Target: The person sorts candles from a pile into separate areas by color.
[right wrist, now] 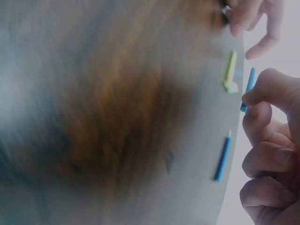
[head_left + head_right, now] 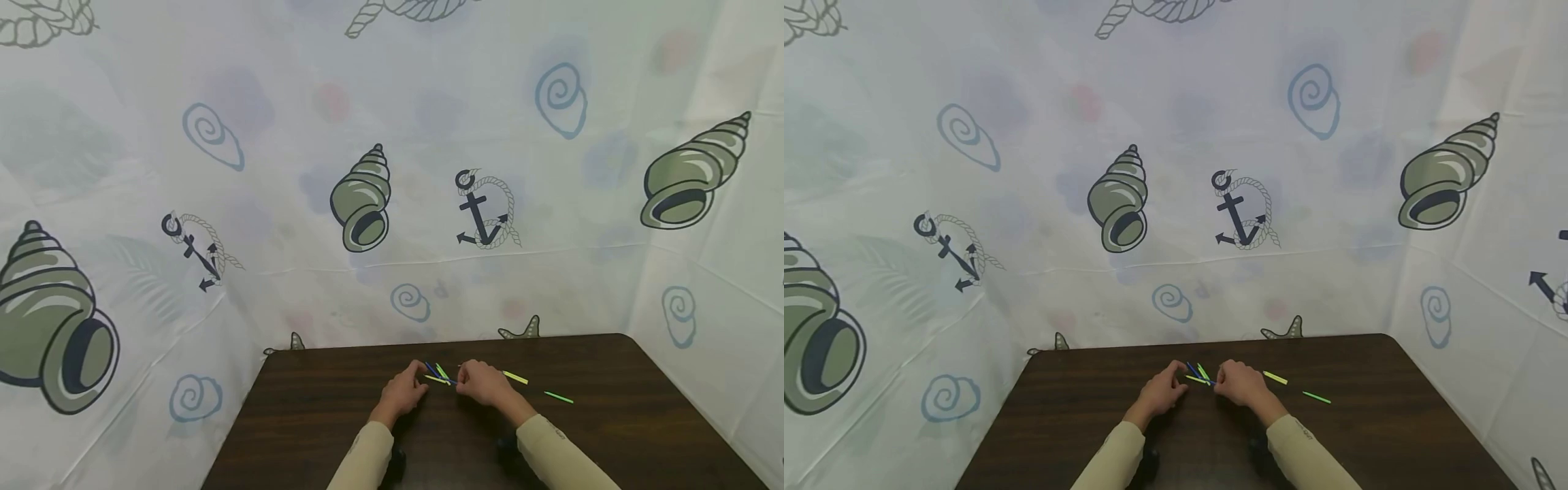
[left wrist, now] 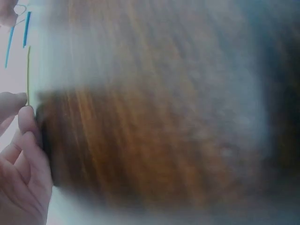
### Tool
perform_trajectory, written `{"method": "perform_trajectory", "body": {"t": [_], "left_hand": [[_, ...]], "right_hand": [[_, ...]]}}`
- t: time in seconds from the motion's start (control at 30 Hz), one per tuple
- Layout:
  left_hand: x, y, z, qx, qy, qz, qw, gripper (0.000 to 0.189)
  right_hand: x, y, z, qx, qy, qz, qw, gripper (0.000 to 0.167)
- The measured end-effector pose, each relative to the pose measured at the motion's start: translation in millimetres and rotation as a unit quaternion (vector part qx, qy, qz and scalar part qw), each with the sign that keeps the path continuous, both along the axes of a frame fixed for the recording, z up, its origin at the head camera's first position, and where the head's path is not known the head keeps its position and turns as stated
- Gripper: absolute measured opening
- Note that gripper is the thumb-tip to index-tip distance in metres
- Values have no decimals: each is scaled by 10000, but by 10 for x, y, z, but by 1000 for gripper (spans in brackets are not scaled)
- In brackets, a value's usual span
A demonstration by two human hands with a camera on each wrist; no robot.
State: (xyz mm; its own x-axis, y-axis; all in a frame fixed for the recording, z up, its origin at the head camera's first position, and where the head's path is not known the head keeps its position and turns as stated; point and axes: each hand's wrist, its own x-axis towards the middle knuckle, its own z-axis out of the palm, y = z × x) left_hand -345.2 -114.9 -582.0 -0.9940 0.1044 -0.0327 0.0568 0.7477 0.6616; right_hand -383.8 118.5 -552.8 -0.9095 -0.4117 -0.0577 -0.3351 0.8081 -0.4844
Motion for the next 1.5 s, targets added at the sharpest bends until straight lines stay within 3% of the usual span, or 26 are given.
{"method": "perform_trajectory", "body": {"t": [0.03,0.13,0.3,0.67,0.83,1.03,1.2,1.5], "left_hand": [[-21,-9,-27,-114,59,-78,9999,36],[0,9,50,-247,-36,-194,9995,37],[50,42,149,-398,-194,-59,9990,31],[61,116,123,-693,175,289,9970,23],[61,127,124,-690,213,346,9968,21],[-11,112,45,-778,304,455,9955,20],[-22,133,31,-740,358,554,9951,18],[-16,123,78,-428,220,694,9964,15]], "right_hand": [[-13,17,8,-17,-9,-23,10000,13],[-63,68,33,-81,12,-76,9999,11],[-183,159,59,-230,-19,-171,9996,6],[-406,355,131,-226,-405,-212,9987,7],[-471,365,88,-290,-559,-158,9979,9],[-538,360,16,-440,-620,-119,9970,11],[-578,363,-4,-584,-523,-112,9969,13],[-642,394,-37,-385,-468,-281,9978,14]]}}
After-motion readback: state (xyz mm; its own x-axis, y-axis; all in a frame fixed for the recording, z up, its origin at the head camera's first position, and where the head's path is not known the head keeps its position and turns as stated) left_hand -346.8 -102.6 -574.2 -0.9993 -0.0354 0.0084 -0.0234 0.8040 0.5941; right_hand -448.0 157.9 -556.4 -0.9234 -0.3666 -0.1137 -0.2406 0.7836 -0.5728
